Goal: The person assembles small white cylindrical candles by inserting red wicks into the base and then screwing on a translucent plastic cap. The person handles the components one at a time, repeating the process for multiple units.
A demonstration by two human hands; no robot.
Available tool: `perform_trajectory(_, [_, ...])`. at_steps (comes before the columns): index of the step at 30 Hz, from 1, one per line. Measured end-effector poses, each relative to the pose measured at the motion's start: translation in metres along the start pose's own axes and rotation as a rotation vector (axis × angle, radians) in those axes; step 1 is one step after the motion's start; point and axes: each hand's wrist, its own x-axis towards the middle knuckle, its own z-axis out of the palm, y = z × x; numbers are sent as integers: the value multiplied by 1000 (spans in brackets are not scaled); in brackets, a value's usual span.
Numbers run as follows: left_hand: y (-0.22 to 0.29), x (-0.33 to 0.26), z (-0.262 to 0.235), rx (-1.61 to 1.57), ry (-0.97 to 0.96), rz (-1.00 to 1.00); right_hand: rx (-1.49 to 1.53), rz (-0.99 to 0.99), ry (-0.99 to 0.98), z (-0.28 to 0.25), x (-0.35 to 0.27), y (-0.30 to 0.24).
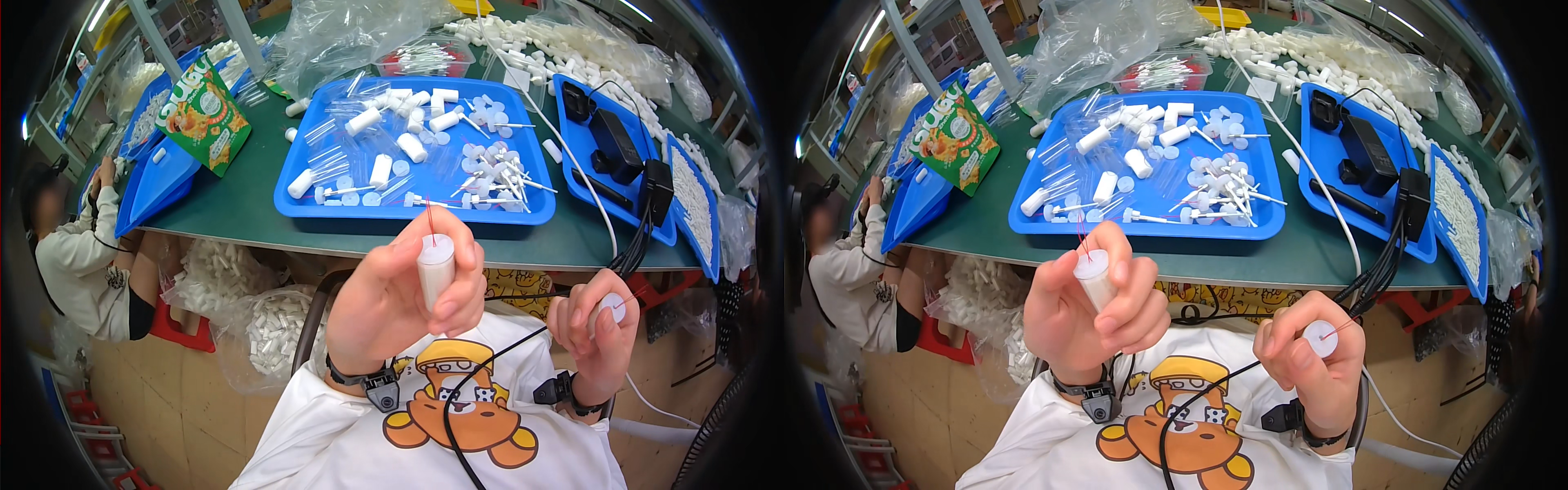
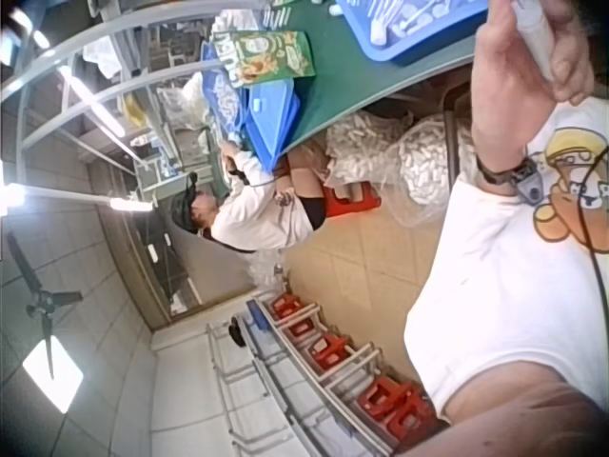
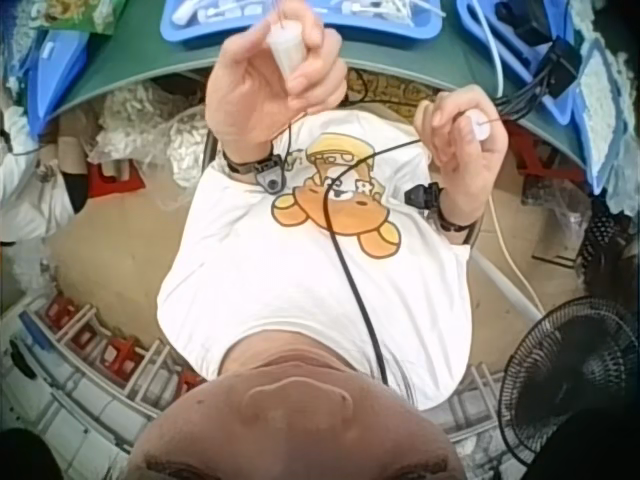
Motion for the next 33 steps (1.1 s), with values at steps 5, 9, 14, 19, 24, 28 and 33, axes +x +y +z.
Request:
perform_trajectory(5, [0, 0, -7, -60, -23, -66, -3, 7, 3, -1, -1, 2])
perform_trajectory(9, [3, -2, -8, -49, 38, -79, 4, 16, -3, 0, -1, 1])
perform_trajectory(14, [3, -3, -10, -46, 56, 20, 6, 11, 1, -1, -2, 2])
perform_trajectory(19, [0, -1, -8, -155, 91, 22, 10, 7, -4, -1, -3, 0])
perform_trajectory(24, [-6, 1, -10, -95, 20, 132, 17, 22, 0, 0, -3, 0])
perform_trajectory(28, [-8, 3, 2, 83, 155, 202, 5, 34, 6, -1, -3, -1])
perform_trajectory(33, [-3, 3, -2, 77, 88, 164, -10, 38, 10, 0, -4, -1])
